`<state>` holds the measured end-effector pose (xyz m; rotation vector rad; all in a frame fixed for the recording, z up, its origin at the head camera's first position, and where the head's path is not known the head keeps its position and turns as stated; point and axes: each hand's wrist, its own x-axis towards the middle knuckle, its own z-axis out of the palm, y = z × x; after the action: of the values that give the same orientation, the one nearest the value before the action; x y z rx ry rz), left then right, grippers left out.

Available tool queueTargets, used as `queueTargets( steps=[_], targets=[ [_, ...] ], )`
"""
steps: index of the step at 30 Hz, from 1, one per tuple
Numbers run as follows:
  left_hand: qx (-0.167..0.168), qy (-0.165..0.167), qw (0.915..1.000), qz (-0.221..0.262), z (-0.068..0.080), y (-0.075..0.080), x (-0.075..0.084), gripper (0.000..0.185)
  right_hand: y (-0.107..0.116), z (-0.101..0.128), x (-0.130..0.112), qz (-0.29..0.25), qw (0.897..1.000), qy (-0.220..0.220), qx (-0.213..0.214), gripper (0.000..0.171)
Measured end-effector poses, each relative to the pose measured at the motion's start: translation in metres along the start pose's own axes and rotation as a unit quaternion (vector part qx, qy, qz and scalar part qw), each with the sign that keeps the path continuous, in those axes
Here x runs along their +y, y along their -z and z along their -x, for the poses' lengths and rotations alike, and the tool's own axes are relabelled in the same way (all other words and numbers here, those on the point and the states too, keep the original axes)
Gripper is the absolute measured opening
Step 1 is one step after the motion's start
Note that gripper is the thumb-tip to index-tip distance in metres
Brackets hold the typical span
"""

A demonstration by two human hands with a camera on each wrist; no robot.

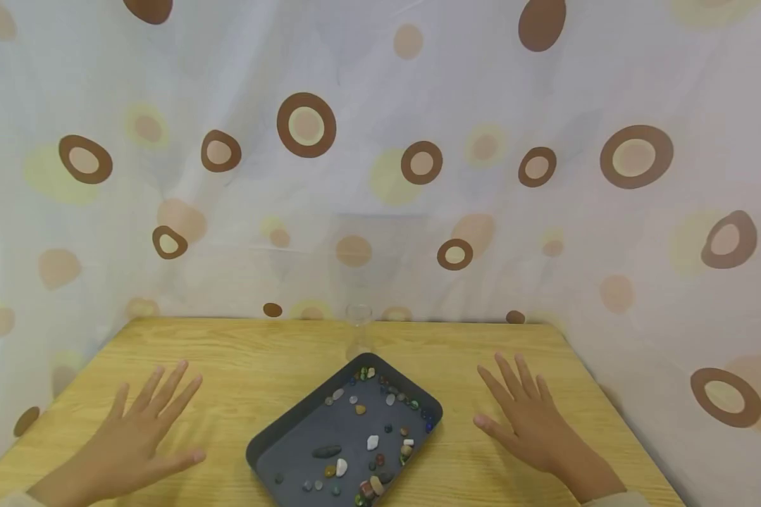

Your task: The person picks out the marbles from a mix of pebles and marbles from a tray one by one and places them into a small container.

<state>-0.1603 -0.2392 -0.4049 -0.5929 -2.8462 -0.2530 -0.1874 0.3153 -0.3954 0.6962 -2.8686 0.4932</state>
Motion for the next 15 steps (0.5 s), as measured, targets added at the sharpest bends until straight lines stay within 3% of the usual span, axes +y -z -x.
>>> queueTargets(
  steps=[6,13,15],
  targets=[
    [-0.011,-0.016,0.9991,0.038,0.000,-0.012,0.012,0.094,-0.002,-0.001,-0.001,-0.001,1.000,0.001,-0.003,0.070],
    [0.021,-0.092,0.9951,0.029,-0.007,-0.038,0.038,0.093,-0.006,-0.004,-0.004,-0.008,1.000,0.002,-0.010,0.069],
    [0.014,-0.102,0.9939,0.039,-0.010,-0.046,0.045,0.092,-0.008,-0.005,-0.005,-0.007,1.000,0.005,-0.013,0.068]
  ],
)
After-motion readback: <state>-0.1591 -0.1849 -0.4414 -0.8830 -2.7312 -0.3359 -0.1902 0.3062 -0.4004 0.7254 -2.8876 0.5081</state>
